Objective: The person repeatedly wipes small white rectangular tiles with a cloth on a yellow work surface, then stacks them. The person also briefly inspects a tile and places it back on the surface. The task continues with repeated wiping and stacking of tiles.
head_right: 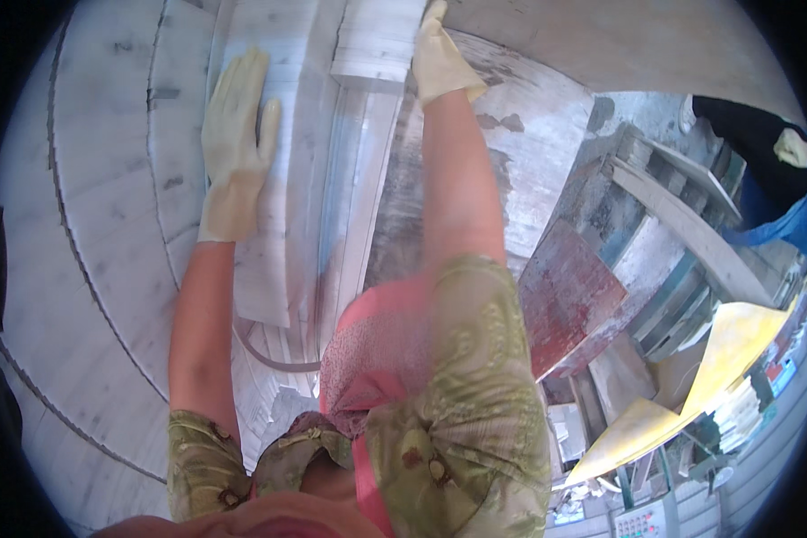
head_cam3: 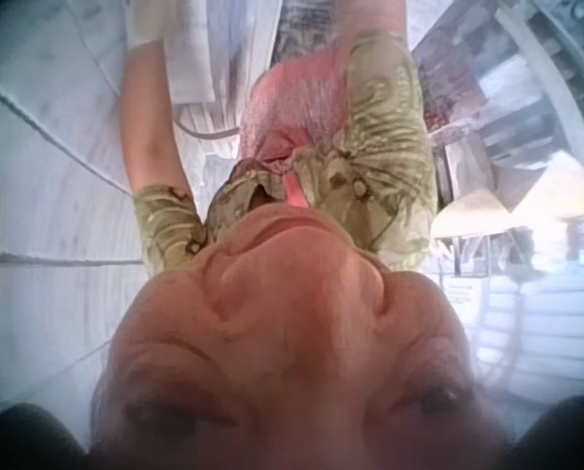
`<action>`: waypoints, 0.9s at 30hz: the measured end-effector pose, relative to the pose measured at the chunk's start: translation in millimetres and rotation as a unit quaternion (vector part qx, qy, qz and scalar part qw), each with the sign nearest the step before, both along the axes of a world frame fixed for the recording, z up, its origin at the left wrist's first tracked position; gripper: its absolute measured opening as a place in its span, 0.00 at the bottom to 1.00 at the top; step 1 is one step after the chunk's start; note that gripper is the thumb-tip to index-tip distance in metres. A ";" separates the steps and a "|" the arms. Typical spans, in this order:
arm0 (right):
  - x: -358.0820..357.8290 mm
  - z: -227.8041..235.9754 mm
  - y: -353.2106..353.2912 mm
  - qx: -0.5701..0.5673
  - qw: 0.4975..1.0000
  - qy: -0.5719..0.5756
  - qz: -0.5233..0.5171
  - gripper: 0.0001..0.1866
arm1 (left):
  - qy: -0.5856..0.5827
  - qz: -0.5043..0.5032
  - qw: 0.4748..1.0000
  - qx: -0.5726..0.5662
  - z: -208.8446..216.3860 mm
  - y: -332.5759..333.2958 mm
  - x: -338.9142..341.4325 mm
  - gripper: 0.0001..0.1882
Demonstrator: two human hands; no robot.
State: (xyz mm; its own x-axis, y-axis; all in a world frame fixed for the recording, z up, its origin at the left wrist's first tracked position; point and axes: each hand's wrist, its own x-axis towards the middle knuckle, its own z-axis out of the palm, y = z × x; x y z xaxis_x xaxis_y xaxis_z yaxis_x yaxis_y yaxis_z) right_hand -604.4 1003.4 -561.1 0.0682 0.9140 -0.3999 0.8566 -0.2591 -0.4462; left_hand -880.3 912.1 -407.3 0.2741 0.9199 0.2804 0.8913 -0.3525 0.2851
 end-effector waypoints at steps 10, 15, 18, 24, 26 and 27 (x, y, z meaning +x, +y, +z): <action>-14.0 74.4 33.4 0.371 0.916 0.078 0.133 0.27 | -0.020 -0.003 1.000 0.011 4.4 -0.7 1.8 0.24; -56.8 69.7 74.1 0.319 0.934 0.011 0.162 0.24 | -0.013 0.010 1.000 0.002 2.9 -1.3 1.5 0.24; -70.9 66.7 73.5 0.416 0.899 0.030 0.133 0.20 | -0.016 0.007 1.000 -0.001 4.0 -0.5 2.3 0.23; -69.6 75.6 69.9 0.385 0.905 -0.028 0.177 0.12 | -0.030 0.003 1.000 0.000 6.9 -1.0 2.9 0.23; -69.9 75.3 72.8 0.393 0.894 -0.067 0.204 0.11 | -0.025 0.001 1.000 -0.002 5.4 -0.7 2.7 0.23; -70.4 74.6 74.8 0.395 0.894 -0.065 0.203 0.12 | -0.026 0.006 1.000 -0.005 4.8 -0.7 2.7 0.23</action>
State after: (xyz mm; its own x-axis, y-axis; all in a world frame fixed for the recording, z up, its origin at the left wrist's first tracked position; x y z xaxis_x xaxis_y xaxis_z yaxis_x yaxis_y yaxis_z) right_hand -674.8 1078.2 -486.5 -0.3341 0.8674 0.3688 0.8660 0.4369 -0.2432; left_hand -877.6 911.4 -402.5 0.2488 0.9254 0.2858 0.8788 -0.3397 0.3350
